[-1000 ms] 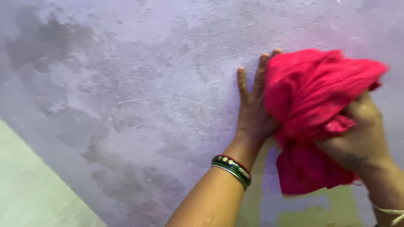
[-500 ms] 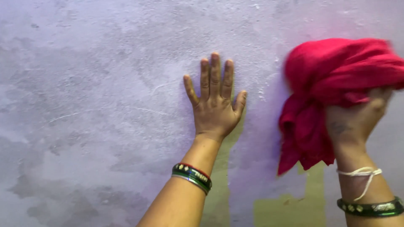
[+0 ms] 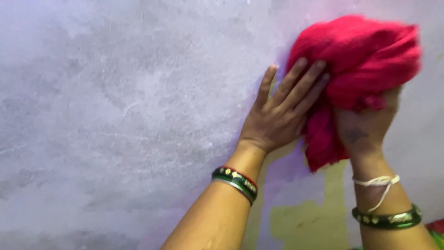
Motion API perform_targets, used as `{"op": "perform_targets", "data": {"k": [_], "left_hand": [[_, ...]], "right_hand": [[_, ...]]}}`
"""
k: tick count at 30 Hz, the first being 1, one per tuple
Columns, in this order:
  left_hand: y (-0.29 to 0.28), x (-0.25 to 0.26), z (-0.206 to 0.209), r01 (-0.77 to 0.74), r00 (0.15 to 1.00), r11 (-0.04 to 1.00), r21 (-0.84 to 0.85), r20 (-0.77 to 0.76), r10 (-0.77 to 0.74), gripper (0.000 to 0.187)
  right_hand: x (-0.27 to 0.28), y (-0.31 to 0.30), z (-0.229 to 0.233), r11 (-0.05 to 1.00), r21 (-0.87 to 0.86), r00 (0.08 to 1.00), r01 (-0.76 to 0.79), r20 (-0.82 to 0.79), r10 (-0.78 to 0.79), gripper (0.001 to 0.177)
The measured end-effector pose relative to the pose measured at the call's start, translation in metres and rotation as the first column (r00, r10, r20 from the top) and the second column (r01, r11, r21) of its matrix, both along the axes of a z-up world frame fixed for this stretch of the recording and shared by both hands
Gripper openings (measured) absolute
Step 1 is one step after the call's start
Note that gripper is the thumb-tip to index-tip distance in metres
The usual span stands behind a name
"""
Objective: The person wipes a wall decorated with a painted tree and colorful leaves using a red cloth. They scrub the surface in circular and back-and-forth motions, covering both the painted design and the plain wall sections.
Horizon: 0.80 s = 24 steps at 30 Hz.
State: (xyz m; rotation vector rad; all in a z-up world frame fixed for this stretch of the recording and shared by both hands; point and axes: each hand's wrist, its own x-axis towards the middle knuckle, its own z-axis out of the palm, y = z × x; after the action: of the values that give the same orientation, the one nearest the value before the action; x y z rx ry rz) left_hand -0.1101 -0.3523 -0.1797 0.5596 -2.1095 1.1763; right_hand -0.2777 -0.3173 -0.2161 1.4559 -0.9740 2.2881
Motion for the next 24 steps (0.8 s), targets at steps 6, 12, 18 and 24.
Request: {"op": "perform_targets", "data": {"k": [6,12,18,24], "left_hand": [[-0.002,0.001,-0.004,-0.005,0.999,0.997,-0.071,0.036,0.007,0.06],[-0.008,-0.003,-0.003,0.037,0.992,0.999,-0.017,0.118,-0.034,0.044],[-0.009,-0.003,-0.003,0.008,0.989,0.99,0.144,0.147,-0.029,0.037],[0.0,-0.003,0.0,0.099,0.992,0.994,-0.043,0.078,-0.095,0.041]], "right_hand": [[-0.087,-0.053,-0.05,0.769,-0.434,0.542,-0.469,0.547,0.639,0.06],[-0.081,-0.006,-0.048,0.991,0.09,0.941,0.097,0.316,-0.121,0.067],[-0.038,0.026,-0.005,0.929,0.017,0.887,0.369,-0.305,-0.347,0.062],[-0.088,-0.007,-0.056,0.948,0.3,0.937,0.105,0.289,-0.195,0.06]]}}
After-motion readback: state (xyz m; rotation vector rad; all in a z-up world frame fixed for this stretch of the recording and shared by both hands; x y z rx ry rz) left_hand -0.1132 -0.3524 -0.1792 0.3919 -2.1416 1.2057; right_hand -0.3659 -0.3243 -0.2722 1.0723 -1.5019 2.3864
